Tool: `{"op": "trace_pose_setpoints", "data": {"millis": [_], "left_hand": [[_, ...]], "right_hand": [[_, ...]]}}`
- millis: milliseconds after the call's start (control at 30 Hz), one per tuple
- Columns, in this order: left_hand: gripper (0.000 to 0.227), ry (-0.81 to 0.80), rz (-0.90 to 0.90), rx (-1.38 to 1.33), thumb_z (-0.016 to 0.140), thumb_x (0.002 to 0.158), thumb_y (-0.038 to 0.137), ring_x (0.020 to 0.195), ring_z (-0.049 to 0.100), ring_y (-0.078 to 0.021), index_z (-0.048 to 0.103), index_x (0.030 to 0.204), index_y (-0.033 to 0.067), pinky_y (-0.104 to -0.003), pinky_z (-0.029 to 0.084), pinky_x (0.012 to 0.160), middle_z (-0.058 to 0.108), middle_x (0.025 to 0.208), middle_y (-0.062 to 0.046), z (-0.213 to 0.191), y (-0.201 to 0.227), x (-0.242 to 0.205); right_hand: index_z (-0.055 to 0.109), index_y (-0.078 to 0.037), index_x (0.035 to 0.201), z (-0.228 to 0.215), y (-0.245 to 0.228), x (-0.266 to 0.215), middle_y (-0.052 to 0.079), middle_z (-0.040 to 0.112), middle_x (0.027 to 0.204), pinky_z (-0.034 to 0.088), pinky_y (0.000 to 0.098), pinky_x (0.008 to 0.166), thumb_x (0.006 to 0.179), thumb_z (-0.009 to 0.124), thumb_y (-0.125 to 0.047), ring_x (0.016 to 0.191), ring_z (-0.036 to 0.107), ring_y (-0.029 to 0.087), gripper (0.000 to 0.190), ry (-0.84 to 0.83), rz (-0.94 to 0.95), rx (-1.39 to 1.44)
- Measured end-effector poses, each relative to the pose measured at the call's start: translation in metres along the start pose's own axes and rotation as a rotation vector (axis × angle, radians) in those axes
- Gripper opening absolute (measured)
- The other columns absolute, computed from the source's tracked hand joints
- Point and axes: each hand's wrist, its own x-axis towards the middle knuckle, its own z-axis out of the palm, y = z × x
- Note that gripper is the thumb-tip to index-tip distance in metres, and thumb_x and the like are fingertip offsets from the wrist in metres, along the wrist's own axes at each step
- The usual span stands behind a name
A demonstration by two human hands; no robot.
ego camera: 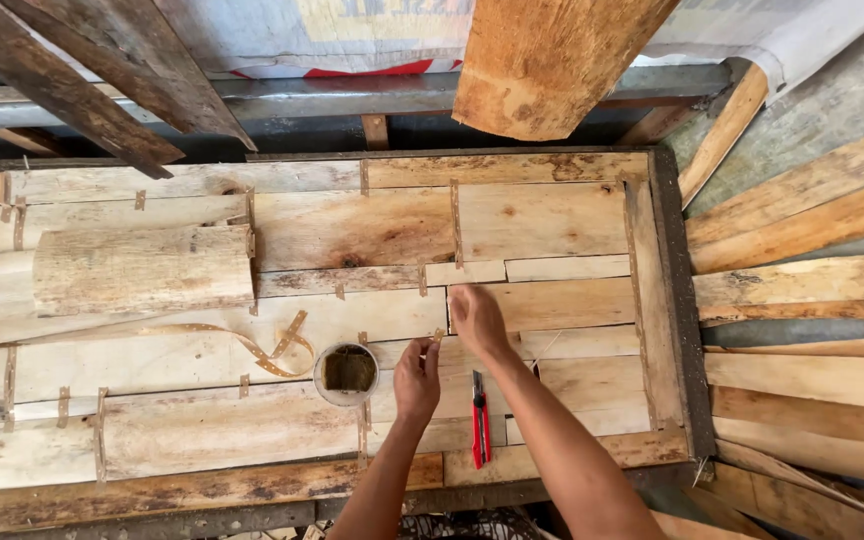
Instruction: Applying thin strips of bark or wood veneer to a wooden surface using adhesive.
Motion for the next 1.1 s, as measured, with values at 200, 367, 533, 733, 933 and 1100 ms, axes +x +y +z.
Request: {"op": "trace_pose_setpoints", "data": {"millis": [200, 367, 533, 733, 933, 1100], "left_hand": [[0.017, 0.0, 0.109, 0.102, 0.064, 0.1, 0.019, 0.06, 0.066, -0.0246, 0.065, 0.098, 0.0026, -0.04, 0.05, 0.056, 0.072, 0.087, -0.013, -0.025, 0.007, -0.019], [0.018, 0.013, 0.087, 0.147, 0.063, 0.1, 0.021, 0.062, 0.067, -0.0265, 0.064, 0.097, 0.0035, -0.042, 0.049, 0.057, 0.072, 0.088, -0.013, -0.04, 0.008, -0.029], [0.02, 0.038, 0.046, 0.153, 0.065, 0.1, 0.024, 0.063, 0.066, -0.0289, 0.064, 0.098, 0.004, -0.044, 0.049, 0.059, 0.071, 0.087, -0.015, -0.059, 0.0, -0.036], [0.019, 0.063, 0.107, 0.127, 0.064, 0.099, 0.023, 0.064, 0.066, -0.0307, 0.065, 0.097, 0.0034, -0.043, 0.051, 0.057, 0.07, 0.088, -0.016, -0.087, -0.008, -0.04], [0.029, 0.056, -0.229, 0.295, 0.069, 0.096, 0.035, 0.062, 0.07, -0.0271, 0.073, 0.091, 0.0067, -0.041, 0.052, 0.056, 0.075, 0.083, -0.013, -0.129, -0.021, -0.033], [0.027, 0.167, -0.011, 0.337, 0.074, 0.095, 0.033, 0.086, 0.067, -0.0309, 0.073, 0.09, 0.0064, -0.044, 0.053, 0.076, 0.073, 0.093, -0.014, -0.157, -0.051, -0.034]], "right_hand": [[0.073, 0.002, 0.109, 0.021, 0.006, -0.06, 0.008, 0.077, 0.095, 0.059, 0.0277, 0.079, 0.104, 0.062, -0.022, 0.086, 0.071, 0.012, 0.027, -0.371, 0.334, 0.722], [0.073, 0.0, 0.108, 0.004, -0.021, -0.068, 0.008, 0.078, 0.095, 0.058, 0.0267, 0.077, 0.103, 0.059, -0.021, 0.086, 0.072, 0.011, 0.026, -0.364, 0.342, 0.668], [0.071, -0.004, 0.109, -0.008, -0.058, -0.072, 0.005, 0.076, 0.094, 0.06, 0.0275, 0.075, 0.094, 0.07, -0.017, 0.082, 0.069, 0.012, 0.019, -0.411, 0.217, 0.433], [0.074, -0.005, 0.098, 0.005, -0.092, -0.078, 0.004, 0.076, 0.091, 0.058, 0.0286, 0.073, 0.095, 0.072, -0.019, 0.082, 0.071, 0.013, 0.015, -0.445, 0.216, 0.192], [0.063, -0.002, 0.096, 0.037, -0.094, -0.076, 0.01, 0.067, 0.106, 0.06, 0.0313, 0.074, 0.1, 0.066, -0.015, 0.095, 0.069, 0.02, 0.013, -0.224, 0.067, 0.266], [0.069, -0.003, 0.091, 0.072, -0.088, -0.072, 0.016, 0.064, 0.116, 0.055, 0.0427, 0.091, 0.089, 0.076, -0.01, 0.114, 0.063, 0.03, 0.01, -0.083, -0.054, 0.155]]}}
